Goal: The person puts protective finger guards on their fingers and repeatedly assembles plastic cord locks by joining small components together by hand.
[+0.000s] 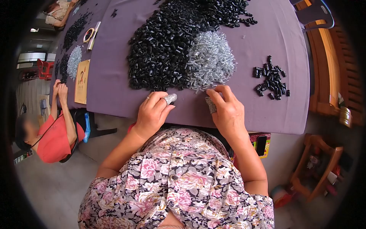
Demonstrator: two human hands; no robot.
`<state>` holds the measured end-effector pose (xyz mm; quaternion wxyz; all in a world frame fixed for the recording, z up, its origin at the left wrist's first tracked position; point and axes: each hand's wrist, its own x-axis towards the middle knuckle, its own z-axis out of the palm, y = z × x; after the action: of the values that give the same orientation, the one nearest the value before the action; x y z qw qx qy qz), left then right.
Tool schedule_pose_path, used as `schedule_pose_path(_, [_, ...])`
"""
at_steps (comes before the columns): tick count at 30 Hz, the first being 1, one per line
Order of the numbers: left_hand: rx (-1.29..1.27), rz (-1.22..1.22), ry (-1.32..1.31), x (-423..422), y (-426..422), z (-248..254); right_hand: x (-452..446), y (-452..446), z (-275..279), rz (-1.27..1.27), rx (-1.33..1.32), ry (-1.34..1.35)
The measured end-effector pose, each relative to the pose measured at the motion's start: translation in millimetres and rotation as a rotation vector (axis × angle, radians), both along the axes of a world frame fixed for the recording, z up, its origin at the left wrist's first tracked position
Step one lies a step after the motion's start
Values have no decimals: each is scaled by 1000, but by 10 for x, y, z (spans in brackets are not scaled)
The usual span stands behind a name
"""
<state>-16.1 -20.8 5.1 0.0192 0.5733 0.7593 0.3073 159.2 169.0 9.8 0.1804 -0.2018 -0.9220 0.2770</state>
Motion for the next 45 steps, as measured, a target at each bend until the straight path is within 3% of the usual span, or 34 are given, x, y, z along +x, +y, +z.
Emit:
schedule_pose_path(12, [46, 29, -18, -11, -34, -98, -90, -27, 68, -54, -3, -154])
schedule_pose_path(16, [88, 78, -91, 35, -52, -83, -13, -62, 92, -49, -212, -71])
schedule_pose_path(19, [75, 57, -434, 127, -69, 48, -5, -163, 147, -44, -597, 14])
schedule_pose_path(21, [34, 89, -897, 215, -54, 68, -43, -241, 119, -22, -846, 90])
schedule_pose_path(23, [10, 93, -1207, 261, -33, 30, -101, -293, 154, 29, -854, 83])
schedule_pose_path(24, [3, 96, -1241, 280, -17, -5, -131, -326, 154, 57, -846, 105])
schedule_pose_path(30, [-68, 91, -1185, 358, 0, 21, -96, -353, 157, 127, -666, 68])
schedule_pose_path(32, [-135, 88, -1030, 349, 4, 94, -65, -363, 150, 101, -690, 50])
schedule_pose_path(36, [-95, -48, -551, 316, -1, 101, -58, -325, 158, 107, -867, -34])
schedule_pose_path(39, [-57, -147, -647, 270, -23, 147, -50, -220, 125, 162, -1079, -123])
schedule_pose_path(42, [-96, -209, -868, 228, -74, 167, -89, -189, 98, 263, -1281, -159])
schedule_pose_path(44, [-155, -154, -1296, 216, -131, 202, -104, -207, 70, 323, -1456, -111])
schedule_pose_path(45, [-185, -125, -1509, 204, -157, 213, -127, -217, 99, 297, -1421, -104])
